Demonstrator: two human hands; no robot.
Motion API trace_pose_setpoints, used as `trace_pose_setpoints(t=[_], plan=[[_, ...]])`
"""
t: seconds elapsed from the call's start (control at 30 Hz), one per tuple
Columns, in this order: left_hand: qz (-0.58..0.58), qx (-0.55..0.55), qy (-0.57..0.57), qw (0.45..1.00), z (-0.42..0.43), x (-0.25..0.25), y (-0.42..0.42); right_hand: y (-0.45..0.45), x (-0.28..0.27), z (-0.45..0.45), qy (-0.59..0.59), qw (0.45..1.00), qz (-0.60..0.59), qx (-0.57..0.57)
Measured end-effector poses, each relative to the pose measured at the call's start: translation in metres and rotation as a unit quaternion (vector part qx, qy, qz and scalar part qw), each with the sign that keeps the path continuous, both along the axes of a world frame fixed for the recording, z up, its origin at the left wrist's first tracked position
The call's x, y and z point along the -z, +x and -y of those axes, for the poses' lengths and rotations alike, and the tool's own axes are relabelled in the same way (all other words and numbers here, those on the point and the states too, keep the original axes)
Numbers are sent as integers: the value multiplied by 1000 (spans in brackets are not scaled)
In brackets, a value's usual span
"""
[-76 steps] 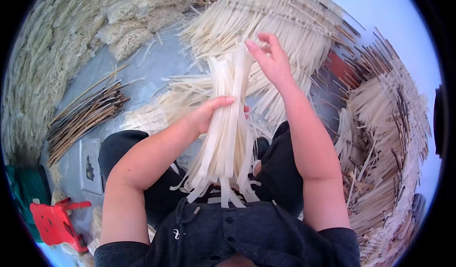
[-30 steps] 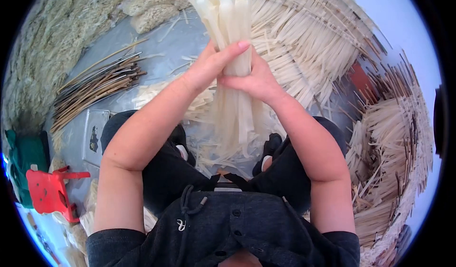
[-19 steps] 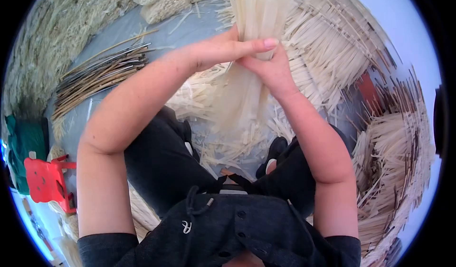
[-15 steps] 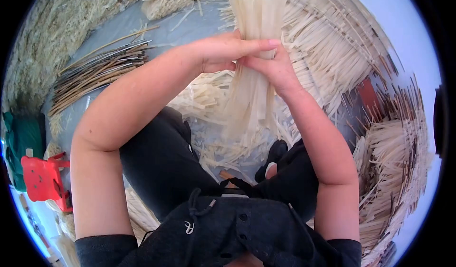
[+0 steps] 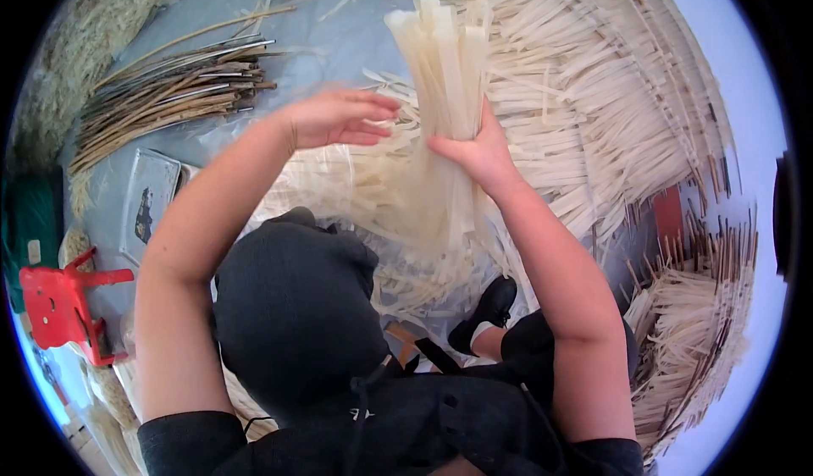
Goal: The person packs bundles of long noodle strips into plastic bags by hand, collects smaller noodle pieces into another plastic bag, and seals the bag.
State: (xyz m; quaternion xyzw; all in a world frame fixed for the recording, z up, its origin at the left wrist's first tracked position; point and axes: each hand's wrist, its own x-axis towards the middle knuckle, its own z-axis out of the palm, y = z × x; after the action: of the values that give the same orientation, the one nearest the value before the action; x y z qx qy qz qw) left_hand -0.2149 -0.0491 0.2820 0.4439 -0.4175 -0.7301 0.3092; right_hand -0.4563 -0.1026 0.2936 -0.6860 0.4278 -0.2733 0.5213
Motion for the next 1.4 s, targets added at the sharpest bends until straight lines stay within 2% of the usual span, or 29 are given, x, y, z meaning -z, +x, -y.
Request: trace_pose_setpoints(t=[0.07, 0.1, 0.13, 0.17, 0.3, 0.33, 0.37, 0.4, 0.47, 0.57, 0.7, 0.77, 0.87, 1.0, 1.07, 1.1, 1.17, 1.2, 1.27, 1.3, 1.37, 1.4], plan=[[181, -120, 146, 965, -2, 54, 1, 0, 20, 7, 26, 999, -39, -19], [176, -123, 152, 965, -8, 75, 1, 3, 28, 9, 32, 998, -44, -24], [394, -34, 72, 915, -16, 94, -2, 6, 35, 11, 35, 996, -67, -46], [587, 59, -14, 807, -23, 112, -4, 10, 41, 13, 39, 993, -89, -68], [582, -13, -47, 812, -51, 166, 13, 33, 63, 13, -3, 981, -153, -119], [380, -151, 37, 912, -56, 171, 20, 41, 64, 13, -5, 969, -202, -144], [150, -280, 116, 941, -62, 175, 27, 48, 66, 13, -7, 954, -250, -167], [153, -282, 120, 939, -71, 174, 33, 53, 74, 12, -4, 954, -247, -171], [-73, -450, 168, 874, -89, 165, 41, 59, 97, 8, -53, 929, -290, -222], [-98, -507, 148, 843, -101, 159, 37, 54, 125, -2, -64, 903, -338, -259], [-48, -471, 111, 874, -97, 137, 30, 47, 139, -12, -59, 864, -410, -285], [4, -394, 74, 916, -93, 122, 27, 50, 138, -18, -96, 826, -467, -301], [30, -373, 52, 926, -90, 118, 25, 48, 148, -25, -140, 805, -497, -292], [56, -356, 51, 931, -89, 115, 24, 52, 147, -33, -129, 795, -517, -289], [110, -330, -37, 937, -89, 126, 21, 54, 151, -40, -167, 780, -534, -280], [110, -330, -37, 937, -86, 124, 20, 56, 149, -43, -167, 780, -534, -280], [276, -256, -58, 925, -80, 113, 18, 60, 143, -49, -194, 752, -553, -301], [276, -256, -59, 925, -77, 107, 16, 62, 137, -51, -195, 752, -553, -300], [354, -203, -69, 910, -73, 99, 11, 66, 122, -52, -267, 746, -520, -318], [353, -204, -67, 911, -73, 102, 13, 70, 114, -49, -267, 745, -520, -320], [321, -210, -58, 922, -74, 111, 17, 79, 104, -41, -384, 748, -438, -317], [321, -210, -56, 922, -73, 106, 16, 86, 102, -35, -383, 749, -438, -318]])
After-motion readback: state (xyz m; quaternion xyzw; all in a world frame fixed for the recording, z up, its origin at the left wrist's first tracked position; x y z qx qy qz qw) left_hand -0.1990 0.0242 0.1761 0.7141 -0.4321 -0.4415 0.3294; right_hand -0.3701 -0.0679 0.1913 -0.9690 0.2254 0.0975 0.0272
